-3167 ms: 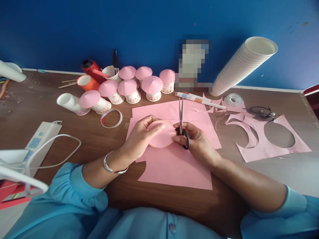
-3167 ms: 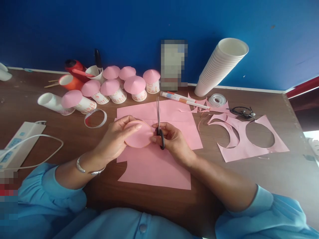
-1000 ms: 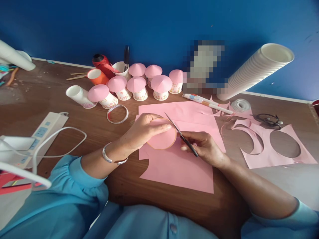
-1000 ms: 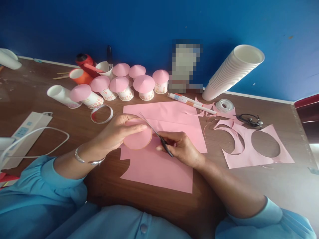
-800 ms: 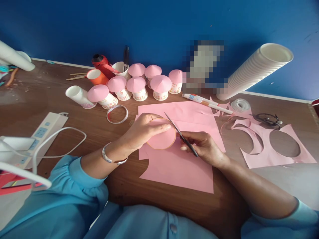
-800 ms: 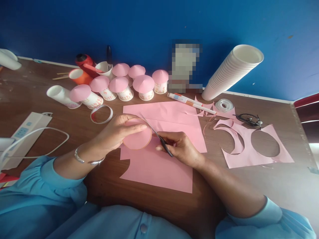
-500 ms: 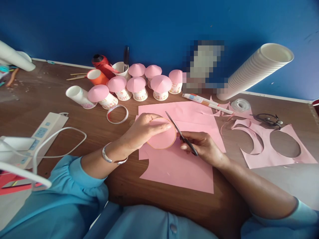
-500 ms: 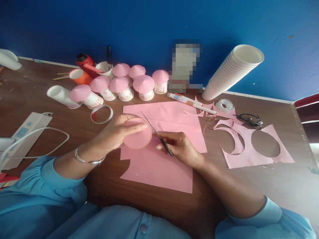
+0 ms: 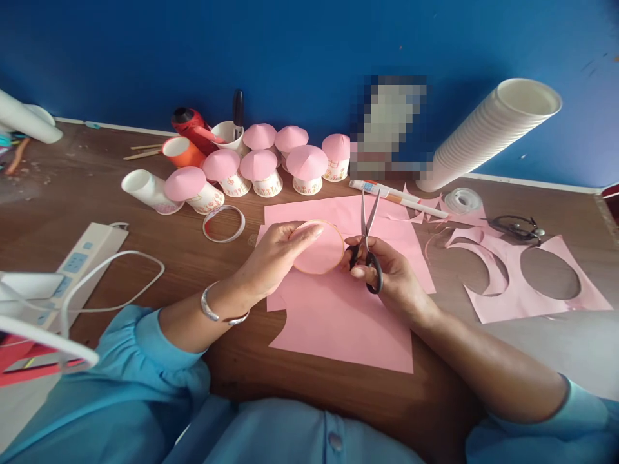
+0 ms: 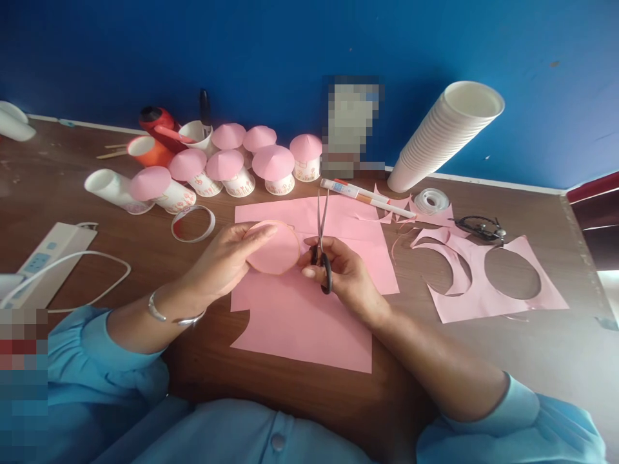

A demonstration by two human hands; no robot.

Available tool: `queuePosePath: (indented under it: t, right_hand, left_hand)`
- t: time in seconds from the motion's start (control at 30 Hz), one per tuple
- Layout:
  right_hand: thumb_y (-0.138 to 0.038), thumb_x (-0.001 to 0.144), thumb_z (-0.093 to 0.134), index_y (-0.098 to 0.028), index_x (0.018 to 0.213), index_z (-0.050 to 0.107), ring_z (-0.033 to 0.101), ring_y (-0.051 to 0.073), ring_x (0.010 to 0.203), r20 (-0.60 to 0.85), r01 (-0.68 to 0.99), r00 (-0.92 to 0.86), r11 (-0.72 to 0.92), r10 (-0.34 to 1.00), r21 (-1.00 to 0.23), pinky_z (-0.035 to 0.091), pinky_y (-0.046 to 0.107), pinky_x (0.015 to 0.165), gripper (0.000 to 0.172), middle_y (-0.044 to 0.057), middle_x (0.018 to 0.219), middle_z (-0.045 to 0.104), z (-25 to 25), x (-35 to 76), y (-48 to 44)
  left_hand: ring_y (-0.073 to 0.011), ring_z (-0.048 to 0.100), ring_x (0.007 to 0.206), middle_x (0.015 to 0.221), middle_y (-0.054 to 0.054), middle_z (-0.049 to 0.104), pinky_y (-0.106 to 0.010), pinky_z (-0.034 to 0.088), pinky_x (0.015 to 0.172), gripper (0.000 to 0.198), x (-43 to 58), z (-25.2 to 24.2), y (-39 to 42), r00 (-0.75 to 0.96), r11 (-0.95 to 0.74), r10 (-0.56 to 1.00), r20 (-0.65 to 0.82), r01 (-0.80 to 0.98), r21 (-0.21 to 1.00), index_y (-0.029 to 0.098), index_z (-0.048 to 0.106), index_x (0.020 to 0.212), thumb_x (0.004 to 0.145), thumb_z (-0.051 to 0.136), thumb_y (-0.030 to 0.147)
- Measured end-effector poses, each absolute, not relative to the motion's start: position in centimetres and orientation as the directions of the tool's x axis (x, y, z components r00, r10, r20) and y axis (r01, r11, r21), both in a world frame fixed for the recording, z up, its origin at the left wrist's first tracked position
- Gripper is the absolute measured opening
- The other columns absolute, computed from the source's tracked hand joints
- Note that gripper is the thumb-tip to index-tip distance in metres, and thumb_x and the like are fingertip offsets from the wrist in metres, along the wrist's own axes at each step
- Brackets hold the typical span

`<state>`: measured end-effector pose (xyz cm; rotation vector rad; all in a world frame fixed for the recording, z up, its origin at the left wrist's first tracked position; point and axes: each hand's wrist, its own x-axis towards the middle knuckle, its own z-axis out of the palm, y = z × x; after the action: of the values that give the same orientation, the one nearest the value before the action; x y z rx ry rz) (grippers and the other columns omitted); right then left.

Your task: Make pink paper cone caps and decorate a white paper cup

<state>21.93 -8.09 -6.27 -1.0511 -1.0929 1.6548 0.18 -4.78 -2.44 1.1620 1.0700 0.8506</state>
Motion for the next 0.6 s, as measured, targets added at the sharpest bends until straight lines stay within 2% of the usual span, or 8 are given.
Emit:
queuePosePath:
  t: [0.1, 0.23, 0.33, 0.47, 0.6]
  right_hand:
    - [-0.038, 0.073, 0.092, -0.025, 0.111, 0.068, 0.066, 0.015, 0.08, -0.202, -0.216, -0.257, -0.26, 0.945, -0.941, 0.053, 0.028, 0.071, 0.046, 0.0, 0.09, 0.074, -6.3, 21.5, -8.2]
    - [-0.037, 0.067, 0.095, -0.024, 0.105, 0.066, 0.061, 0.013, 0.071, -0.227, -0.21, -0.211, -0.271, 0.951, -0.94, 0.047, 0.024, 0.059, 0.049, -0.003, 0.08, 0.07, -6.3, 21.0, -8.1]
    - [-0.037, 0.064, 0.095, -0.024, 0.102, 0.066, 0.055, 0.01, 0.064, -0.241, -0.231, -0.167, -0.275, 0.956, -0.933, 0.042, 0.022, 0.054, 0.049, -0.004, 0.077, 0.067, -6.4, 21.0, -7.9]
    - [-0.036, 0.065, 0.094, -0.024, 0.102, 0.067, 0.049, 0.009, 0.06, -0.254, -0.245, -0.157, -0.286, 0.955, -0.926, 0.04, 0.023, 0.054, 0.047, -0.006, 0.073, 0.064, -6.5, 21.4, -7.7]
    - [-0.031, 0.067, 0.093, -0.024, 0.103, 0.068, 0.049, 0.008, 0.06, -0.236, -0.284, -0.195, -0.286, 0.952, -0.915, 0.039, 0.023, 0.056, 0.044, -0.007, 0.072, 0.062, -6.6, 21.7, -7.7]
  left_hand:
    - [-0.0265, 0.072, 0.113, 0.112, -0.007, 0.082, -0.037, 0.051, 0.105, 0.035, 0.9, -2.8, -5.1, 0.332, 0.256, 0.923, -0.197, -0.143, 0.956, 0.02, 0.081, 0.109, 0.098, 0.065, 0.048]
    - [-0.0279, 0.071, 0.119, 0.116, -0.008, 0.081, -0.038, 0.051, 0.108, 0.033, 1.5, -3.5, -5.5, 0.298, 0.322, 0.925, -0.236, -0.284, 0.903, 0.019, 0.081, 0.11, 0.097, 0.067, 0.046]
    - [-0.0272, 0.069, 0.123, 0.122, -0.007, 0.08, -0.037, 0.05, 0.109, 0.033, 1.5, -4.1, -5.7, 0.303, 0.374, 0.91, -0.282, -0.309, 0.875, 0.019, 0.08, 0.112, 0.095, 0.069, 0.046]
    - [-0.0269, 0.067, 0.127, 0.125, -0.007, 0.079, -0.036, 0.05, 0.109, 0.034, 1.4, -4.2, -5.6, 0.318, 0.406, 0.897, -0.306, -0.321, 0.856, 0.019, 0.08, 0.112, 0.093, 0.071, 0.047]
    - [-0.0289, 0.069, 0.121, 0.12, -0.01, 0.08, -0.038, 0.053, 0.104, 0.038, 1.2, -3.5, -5.5, 0.375, 0.415, 0.877, -0.3, -0.279, 0.866, 0.018, 0.08, 0.113, 0.093, 0.07, 0.049]
